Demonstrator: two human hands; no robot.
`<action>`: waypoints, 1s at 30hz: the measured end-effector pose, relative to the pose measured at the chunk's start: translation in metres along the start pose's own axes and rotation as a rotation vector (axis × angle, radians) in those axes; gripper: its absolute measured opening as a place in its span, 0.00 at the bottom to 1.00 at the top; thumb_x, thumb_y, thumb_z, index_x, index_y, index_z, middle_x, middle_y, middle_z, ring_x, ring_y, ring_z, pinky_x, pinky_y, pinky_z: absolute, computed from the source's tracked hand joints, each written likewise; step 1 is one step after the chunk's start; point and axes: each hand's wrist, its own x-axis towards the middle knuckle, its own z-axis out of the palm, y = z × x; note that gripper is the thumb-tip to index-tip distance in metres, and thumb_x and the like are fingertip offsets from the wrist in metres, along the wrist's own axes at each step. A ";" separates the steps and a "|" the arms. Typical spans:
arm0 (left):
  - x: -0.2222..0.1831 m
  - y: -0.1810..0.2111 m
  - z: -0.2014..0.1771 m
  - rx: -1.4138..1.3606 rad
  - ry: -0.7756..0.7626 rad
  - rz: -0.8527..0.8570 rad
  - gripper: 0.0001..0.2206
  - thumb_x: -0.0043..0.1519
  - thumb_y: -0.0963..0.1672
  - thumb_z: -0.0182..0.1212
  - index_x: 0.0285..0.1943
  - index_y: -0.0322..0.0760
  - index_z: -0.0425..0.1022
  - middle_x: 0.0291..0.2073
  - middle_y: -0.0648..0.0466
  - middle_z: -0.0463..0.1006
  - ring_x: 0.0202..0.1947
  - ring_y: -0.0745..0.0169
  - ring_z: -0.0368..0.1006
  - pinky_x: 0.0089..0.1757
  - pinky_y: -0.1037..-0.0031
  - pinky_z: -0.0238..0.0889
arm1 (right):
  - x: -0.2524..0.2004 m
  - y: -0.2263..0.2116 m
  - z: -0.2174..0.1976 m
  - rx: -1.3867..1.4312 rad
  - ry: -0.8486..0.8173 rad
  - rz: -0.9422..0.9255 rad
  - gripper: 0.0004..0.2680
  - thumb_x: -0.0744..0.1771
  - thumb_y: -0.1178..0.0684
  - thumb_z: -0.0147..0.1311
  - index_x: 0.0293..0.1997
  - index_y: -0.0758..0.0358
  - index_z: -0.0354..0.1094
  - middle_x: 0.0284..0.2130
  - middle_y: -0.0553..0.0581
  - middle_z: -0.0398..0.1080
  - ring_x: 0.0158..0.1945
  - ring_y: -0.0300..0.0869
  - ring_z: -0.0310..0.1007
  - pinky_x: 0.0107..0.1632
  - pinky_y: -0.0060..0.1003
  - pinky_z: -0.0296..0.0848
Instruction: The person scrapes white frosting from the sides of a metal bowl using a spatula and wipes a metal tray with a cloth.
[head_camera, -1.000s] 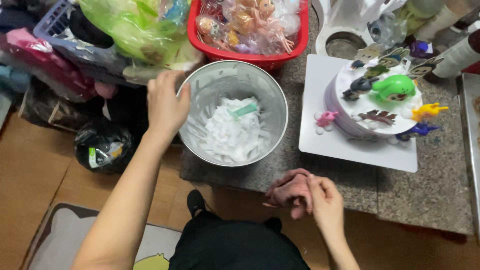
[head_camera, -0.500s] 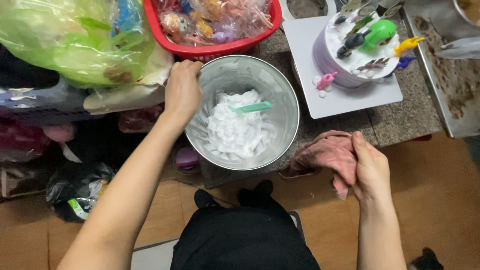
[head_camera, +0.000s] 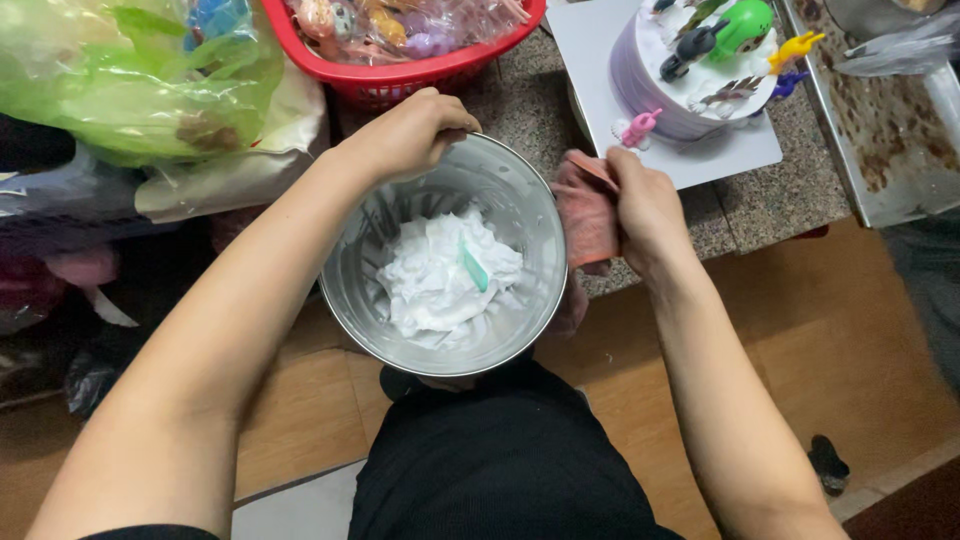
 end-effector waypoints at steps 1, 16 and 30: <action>0.000 -0.003 0.000 -0.015 0.000 -0.002 0.11 0.59 0.36 0.61 0.49 0.33 0.81 0.44 0.46 0.80 0.46 0.43 0.71 0.50 0.59 0.65 | 0.005 -0.003 0.015 -0.059 -0.034 -0.013 0.14 0.69 0.48 0.52 0.41 0.74 0.72 0.36 0.58 0.78 0.35 0.37 0.76 0.37 0.35 0.75; -0.011 0.021 -0.002 0.028 0.125 -0.118 0.07 0.61 0.38 0.62 0.46 0.35 0.80 0.43 0.51 0.79 0.48 0.46 0.72 0.47 0.61 0.67 | -0.003 -0.024 0.073 -1.060 -0.087 -0.190 0.14 0.66 0.44 0.61 0.33 0.71 0.74 0.20 0.62 0.74 0.24 0.43 0.75 0.33 0.40 0.73; -0.059 0.062 -0.014 0.077 0.195 -0.491 0.07 0.65 0.42 0.58 0.48 0.37 0.79 0.45 0.44 0.74 0.49 0.40 0.70 0.46 0.54 0.65 | -0.065 0.033 0.031 -0.832 0.098 -0.250 0.08 0.63 0.52 0.60 0.41 0.64 0.74 0.29 0.54 0.76 0.33 0.35 0.75 0.39 0.33 0.73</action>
